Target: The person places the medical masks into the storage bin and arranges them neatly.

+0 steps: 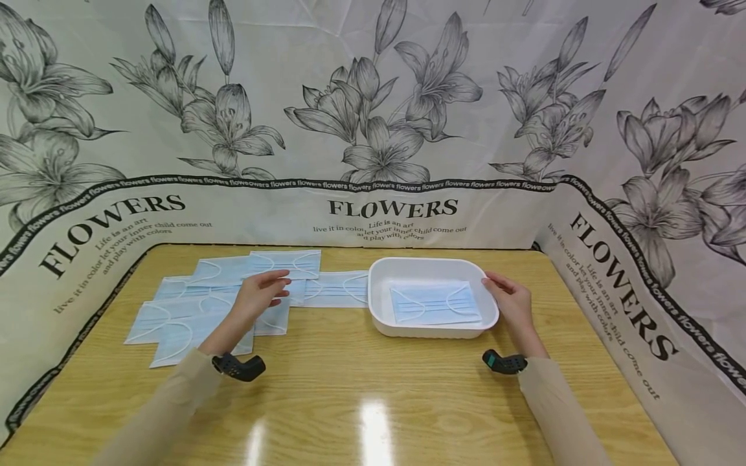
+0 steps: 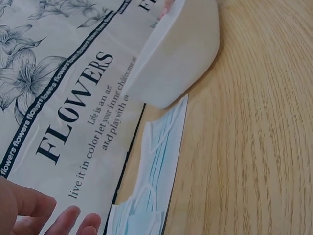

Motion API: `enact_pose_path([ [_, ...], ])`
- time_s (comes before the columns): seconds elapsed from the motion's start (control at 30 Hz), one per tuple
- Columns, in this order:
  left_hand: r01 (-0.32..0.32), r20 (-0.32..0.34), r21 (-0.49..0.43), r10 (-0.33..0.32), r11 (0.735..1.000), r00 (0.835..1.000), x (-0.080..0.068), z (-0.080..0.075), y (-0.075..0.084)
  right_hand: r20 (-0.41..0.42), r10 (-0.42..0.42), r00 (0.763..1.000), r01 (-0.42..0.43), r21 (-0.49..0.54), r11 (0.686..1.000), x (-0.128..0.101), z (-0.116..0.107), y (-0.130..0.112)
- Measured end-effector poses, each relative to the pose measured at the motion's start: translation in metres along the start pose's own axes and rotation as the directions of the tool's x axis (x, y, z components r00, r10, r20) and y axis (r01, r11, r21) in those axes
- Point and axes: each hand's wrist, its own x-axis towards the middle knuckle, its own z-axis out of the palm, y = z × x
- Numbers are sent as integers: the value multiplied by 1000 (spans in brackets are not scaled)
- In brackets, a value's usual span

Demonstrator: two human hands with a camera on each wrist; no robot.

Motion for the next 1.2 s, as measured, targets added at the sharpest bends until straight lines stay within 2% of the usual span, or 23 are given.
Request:
enact_pose_path([
  [0.27,12,-17,34,-12,999,1000,-3,-19,-5,3,-4,1000,4,32,999,-2,0,-2],
  [0.53,44,-48,29,-43,999,998,-5,-39,-14,-14,4,1000,-4,-39,999,-2,0,-2],
  [0.67,56,-51,23,-55,998,997,-5,-47,-19,-23,14,1000,-15,-43,999,-1,0,-1],
  [0.9,70,-61,31,-69,997,996,-9,-60,-23,-22,7,1000,-7,11,1000,-1,0,-1],
  [1.2,76,-63,33,-74,997,995,-13,-72,-32,-25,18,1000,-19,-24,1000,-1,1,-1],
])
